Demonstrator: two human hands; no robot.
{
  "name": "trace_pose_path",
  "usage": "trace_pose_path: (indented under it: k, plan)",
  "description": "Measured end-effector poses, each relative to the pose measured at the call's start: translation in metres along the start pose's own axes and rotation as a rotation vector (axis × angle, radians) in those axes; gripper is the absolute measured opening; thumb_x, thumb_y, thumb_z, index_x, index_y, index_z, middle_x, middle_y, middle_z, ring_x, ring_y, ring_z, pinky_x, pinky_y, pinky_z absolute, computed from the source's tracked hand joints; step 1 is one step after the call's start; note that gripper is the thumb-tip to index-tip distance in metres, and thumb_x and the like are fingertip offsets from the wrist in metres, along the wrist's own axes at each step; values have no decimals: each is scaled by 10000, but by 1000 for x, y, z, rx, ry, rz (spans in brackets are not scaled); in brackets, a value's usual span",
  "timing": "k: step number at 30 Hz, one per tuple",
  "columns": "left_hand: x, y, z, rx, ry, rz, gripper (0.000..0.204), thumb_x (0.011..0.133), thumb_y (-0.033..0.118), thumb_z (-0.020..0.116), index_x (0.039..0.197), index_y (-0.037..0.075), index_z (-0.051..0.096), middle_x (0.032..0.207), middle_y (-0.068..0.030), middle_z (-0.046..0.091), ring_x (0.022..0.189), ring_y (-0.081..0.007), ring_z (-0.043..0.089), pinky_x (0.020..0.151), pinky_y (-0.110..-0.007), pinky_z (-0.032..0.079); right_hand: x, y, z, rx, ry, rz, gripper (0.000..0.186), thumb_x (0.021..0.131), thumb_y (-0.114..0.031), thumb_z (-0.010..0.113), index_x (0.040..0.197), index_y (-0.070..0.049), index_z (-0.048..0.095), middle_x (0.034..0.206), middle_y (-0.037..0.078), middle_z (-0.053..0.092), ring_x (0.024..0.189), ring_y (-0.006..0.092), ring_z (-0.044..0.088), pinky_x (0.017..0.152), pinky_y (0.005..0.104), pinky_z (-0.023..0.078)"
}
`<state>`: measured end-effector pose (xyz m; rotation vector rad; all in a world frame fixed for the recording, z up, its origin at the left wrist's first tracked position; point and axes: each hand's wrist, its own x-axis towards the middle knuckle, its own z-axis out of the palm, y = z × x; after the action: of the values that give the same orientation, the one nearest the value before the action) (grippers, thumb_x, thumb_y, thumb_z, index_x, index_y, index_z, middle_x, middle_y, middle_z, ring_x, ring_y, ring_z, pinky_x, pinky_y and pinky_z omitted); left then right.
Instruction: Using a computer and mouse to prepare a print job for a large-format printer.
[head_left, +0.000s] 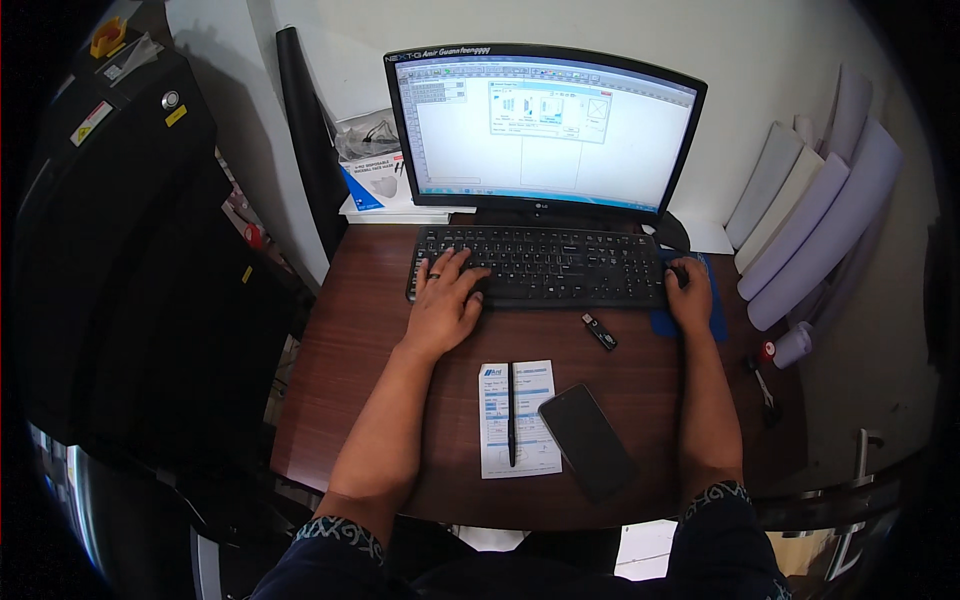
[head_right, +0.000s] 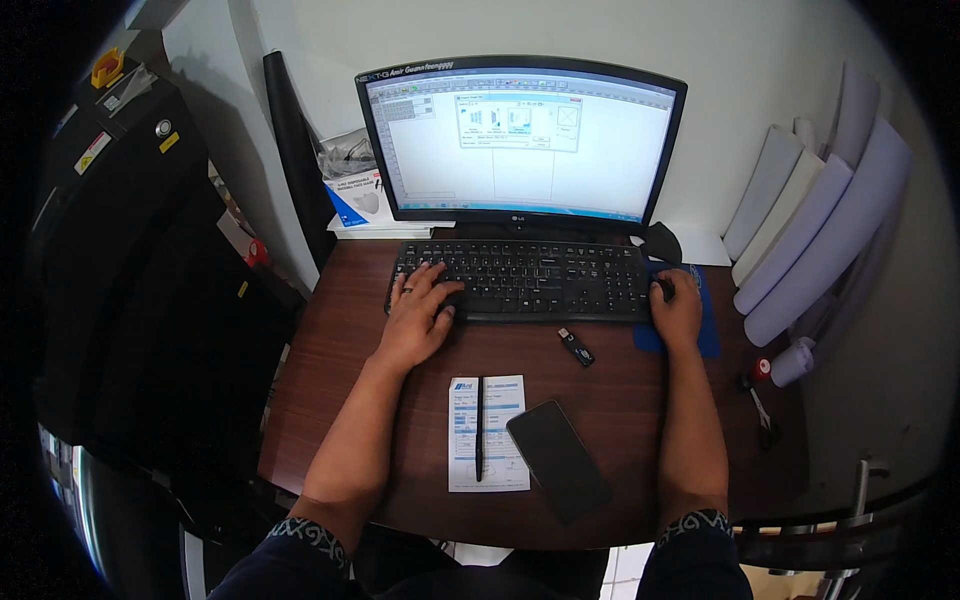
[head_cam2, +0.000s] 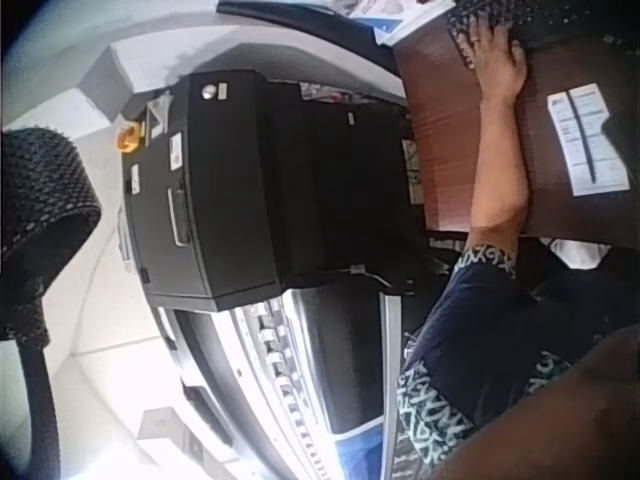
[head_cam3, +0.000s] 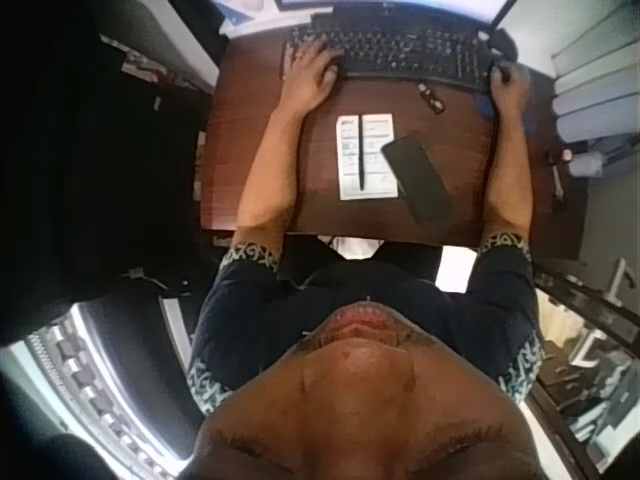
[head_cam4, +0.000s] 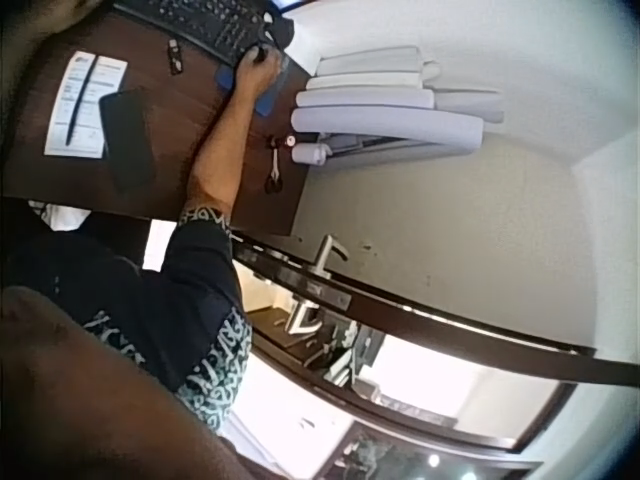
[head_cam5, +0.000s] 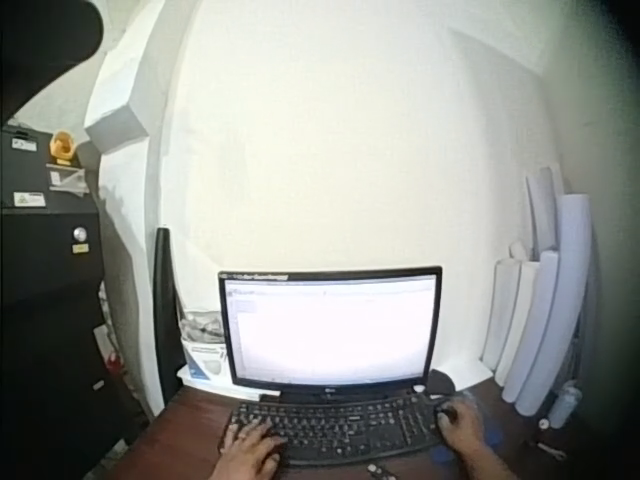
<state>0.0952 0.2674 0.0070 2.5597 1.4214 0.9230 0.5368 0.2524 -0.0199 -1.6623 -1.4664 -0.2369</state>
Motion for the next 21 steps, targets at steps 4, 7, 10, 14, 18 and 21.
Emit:
trace_pose_path:
  k: [4,7,10,14,18,21]
  plan:
    - [-2,10,5,57,-66,15,480,919,220,605,1398,217,571,1551,-158,400,1496,-363,276,1211,-594,129,0,-4,0,1,-9,26,192,829,-139,717,1004,-65,692,1097,123,674,1048,335,649,919,427,508]
    - [-3,15,10,104,-85,31,500,942,294,596,1437,239,551,1582,-179,352,1509,-376,241,1215,-601,106,0,-5,1,-10,-3,23,199,825,-145,719,1006,-67,689,1098,122,674,1048,338,650,916,433,508]
    - [-3,19,13,168,-126,6,494,962,352,578,1444,241,550,1594,-201,330,1514,-397,222,1213,-607,97,0,-6,-1,-22,-2,23,201,822,-148,717,1006,-73,686,1098,118,676,1047,339,650,916,435,508]
    - [-4,18,15,169,-131,-14,493,975,395,568,1442,240,553,1598,-214,319,1517,-414,209,1213,-608,86,-1,-5,-1,-12,9,12,203,820,-151,714,1008,-79,684,1095,113,679,1047,339,651,915,436,507]
    - [-3,19,13,179,-109,-23,496,976,407,567,1443,241,552,1595,-215,327,1514,-419,216,1213,-607,81,-1,-6,0,-15,3,25,206,820,-155,708,1012,-83,682,1091,111,680,1049,340,651,916,442,506]
    - [-3,18,13,184,-118,-29,498,977,410,568,1445,241,549,1593,-215,328,1515,-418,214,1213,-607,83,-1,-4,0,-30,12,31,206,822,-157,705,1012,-84,681,1091,111,680,1049,341,651,920,443,505]
